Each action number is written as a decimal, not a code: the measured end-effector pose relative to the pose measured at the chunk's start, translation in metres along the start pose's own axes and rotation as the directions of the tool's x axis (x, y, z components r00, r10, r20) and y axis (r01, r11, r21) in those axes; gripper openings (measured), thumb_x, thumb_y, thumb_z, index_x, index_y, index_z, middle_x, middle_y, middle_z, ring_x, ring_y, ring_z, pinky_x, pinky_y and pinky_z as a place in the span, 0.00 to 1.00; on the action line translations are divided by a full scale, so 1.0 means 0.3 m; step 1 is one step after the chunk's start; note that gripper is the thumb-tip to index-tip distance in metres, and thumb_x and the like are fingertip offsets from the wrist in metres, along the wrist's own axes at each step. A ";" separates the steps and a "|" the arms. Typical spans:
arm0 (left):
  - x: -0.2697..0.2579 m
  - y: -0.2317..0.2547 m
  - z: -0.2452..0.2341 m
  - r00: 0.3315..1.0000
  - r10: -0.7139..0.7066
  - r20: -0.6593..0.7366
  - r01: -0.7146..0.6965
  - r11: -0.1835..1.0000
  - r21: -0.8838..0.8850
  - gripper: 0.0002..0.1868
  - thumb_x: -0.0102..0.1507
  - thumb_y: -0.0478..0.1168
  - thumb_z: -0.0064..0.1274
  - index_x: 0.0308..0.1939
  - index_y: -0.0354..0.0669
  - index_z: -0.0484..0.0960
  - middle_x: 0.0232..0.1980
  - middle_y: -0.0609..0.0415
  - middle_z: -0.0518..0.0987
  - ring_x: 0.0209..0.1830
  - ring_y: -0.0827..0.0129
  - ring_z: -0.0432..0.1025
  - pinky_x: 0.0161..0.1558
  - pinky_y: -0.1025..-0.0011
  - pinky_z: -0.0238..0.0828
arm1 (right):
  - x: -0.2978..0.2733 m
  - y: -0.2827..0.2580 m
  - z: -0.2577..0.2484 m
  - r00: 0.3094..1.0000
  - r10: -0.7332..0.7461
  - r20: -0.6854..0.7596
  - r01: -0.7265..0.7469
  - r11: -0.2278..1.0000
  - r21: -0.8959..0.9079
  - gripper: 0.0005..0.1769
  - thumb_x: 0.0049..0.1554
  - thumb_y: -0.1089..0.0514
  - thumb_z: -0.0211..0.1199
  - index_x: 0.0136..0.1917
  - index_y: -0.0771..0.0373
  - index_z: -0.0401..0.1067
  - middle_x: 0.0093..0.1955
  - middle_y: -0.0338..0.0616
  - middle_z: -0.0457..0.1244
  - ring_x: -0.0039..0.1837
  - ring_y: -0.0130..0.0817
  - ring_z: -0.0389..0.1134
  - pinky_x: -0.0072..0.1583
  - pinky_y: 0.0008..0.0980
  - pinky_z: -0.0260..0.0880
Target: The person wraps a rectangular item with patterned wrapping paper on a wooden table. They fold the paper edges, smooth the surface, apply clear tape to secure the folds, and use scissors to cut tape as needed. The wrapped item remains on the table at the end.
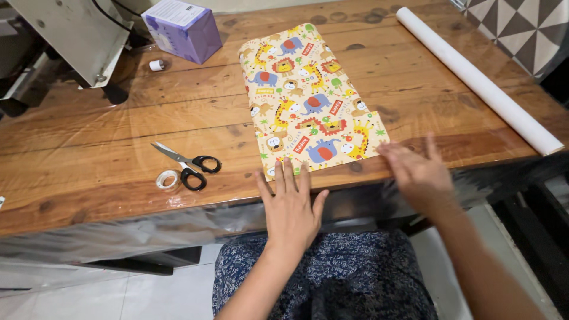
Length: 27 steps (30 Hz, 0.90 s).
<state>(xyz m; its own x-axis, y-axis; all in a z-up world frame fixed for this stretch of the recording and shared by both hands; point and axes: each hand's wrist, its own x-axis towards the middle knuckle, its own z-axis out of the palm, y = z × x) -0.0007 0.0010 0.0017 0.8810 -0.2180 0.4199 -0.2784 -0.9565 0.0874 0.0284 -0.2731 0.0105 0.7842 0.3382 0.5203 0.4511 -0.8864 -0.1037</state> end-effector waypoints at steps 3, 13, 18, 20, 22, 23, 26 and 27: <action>0.008 -0.041 -0.006 1.000 -0.023 -0.018 0.020 0.988 -0.154 0.35 0.70 0.58 0.36 0.71 0.33 0.69 0.74 0.40 0.66 0.78 0.51 0.56 0.74 0.35 0.32 | -0.009 0.033 -0.015 0.992 0.126 0.025 -0.128 0.988 0.089 0.19 0.68 0.53 0.49 0.65 0.53 0.77 0.65 0.39 0.68 0.71 0.33 0.67 0.82 0.63 0.29; 0.000 -0.164 -0.012 0.894 -0.377 -0.241 0.238 0.857 -0.458 0.23 0.63 0.46 0.55 0.59 0.37 0.78 0.58 0.41 0.74 0.61 0.49 0.65 0.64 0.49 0.56 | 0.175 -0.107 -0.077 0.984 0.060 0.166 -0.024 0.977 -0.213 0.17 0.56 0.43 0.66 0.42 0.59 0.80 0.48 0.43 0.71 0.61 0.40 0.67 0.65 0.47 0.60; 0.016 -0.150 -0.008 0.852 -0.453 -0.263 0.325 0.851 -0.413 0.32 0.59 0.49 0.60 0.61 0.33 0.76 0.55 0.41 0.73 0.58 0.49 0.64 0.60 0.50 0.52 | 0.330 -0.227 0.026 0.990 -0.082 0.117 0.051 0.969 0.241 0.14 0.57 0.48 0.67 0.49 0.60 0.78 0.54 0.45 0.69 0.62 0.43 0.68 0.64 0.41 0.68; 0.022 -0.149 -0.012 0.849 -0.469 -0.244 0.345 0.841 -0.416 0.29 0.58 0.50 0.60 0.58 0.36 0.77 0.55 0.42 0.73 0.58 0.50 0.64 0.60 0.50 0.52 | 0.396 -0.275 0.074 0.981 -0.180 0.067 0.145 0.924 0.354 0.20 0.55 0.50 0.69 0.57 0.61 0.75 0.59 0.49 0.68 0.64 0.46 0.67 0.65 0.43 0.67; 0.027 -0.152 -0.012 0.847 -0.475 -0.238 0.346 0.833 -0.431 0.28 0.57 0.49 0.61 0.56 0.37 0.78 0.55 0.43 0.74 0.58 0.50 0.64 0.60 0.50 0.51 | 0.458 -0.307 0.117 0.943 -0.330 -0.047 0.322 0.866 0.382 0.34 0.52 0.52 0.72 0.68 0.64 0.69 0.65 0.56 0.65 0.66 0.54 0.64 0.65 0.49 0.63; 0.027 -0.156 -0.013 0.846 -0.475 -0.242 0.338 0.829 -0.445 0.27 0.57 0.48 0.61 0.55 0.37 0.78 0.54 0.43 0.74 0.58 0.50 0.64 0.60 0.50 0.51 | 0.486 -0.319 0.133 0.948 -0.317 0.008 0.285 0.862 0.419 0.40 0.48 0.54 0.75 0.71 0.65 0.66 0.66 0.58 0.64 0.66 0.55 0.63 0.65 0.49 0.62; 0.030 -0.176 -0.009 0.854 -0.456 -0.249 0.288 0.815 -0.502 0.23 0.58 0.46 0.60 0.54 0.38 0.78 0.53 0.45 0.78 0.57 0.52 0.66 0.59 0.52 0.53 | 0.551 -0.330 0.173 0.947 -0.261 0.189 0.106 0.805 0.583 0.52 0.41 0.61 0.78 0.76 0.63 0.59 0.66 0.57 0.63 0.67 0.51 0.62 0.64 0.45 0.62; 0.029 -0.183 -0.008 0.860 -0.446 -0.250 0.267 0.809 -0.523 0.22 0.59 0.45 0.60 0.54 0.39 0.79 0.52 0.47 0.79 0.57 0.53 0.67 0.59 0.52 0.54 | 0.566 -0.326 0.185 0.936 -0.234 0.262 0.000 0.747 0.664 0.51 0.41 0.63 0.76 0.75 0.60 0.59 0.65 0.53 0.64 0.67 0.44 0.64 0.63 0.41 0.64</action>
<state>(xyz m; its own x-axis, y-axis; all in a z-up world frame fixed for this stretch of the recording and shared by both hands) 0.0213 0.0520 0.0028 0.7858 0.2872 0.5478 -0.1899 -0.7308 0.6556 0.1409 -0.1115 0.0619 0.7406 0.6066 0.2891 0.6206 -0.4525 -0.6404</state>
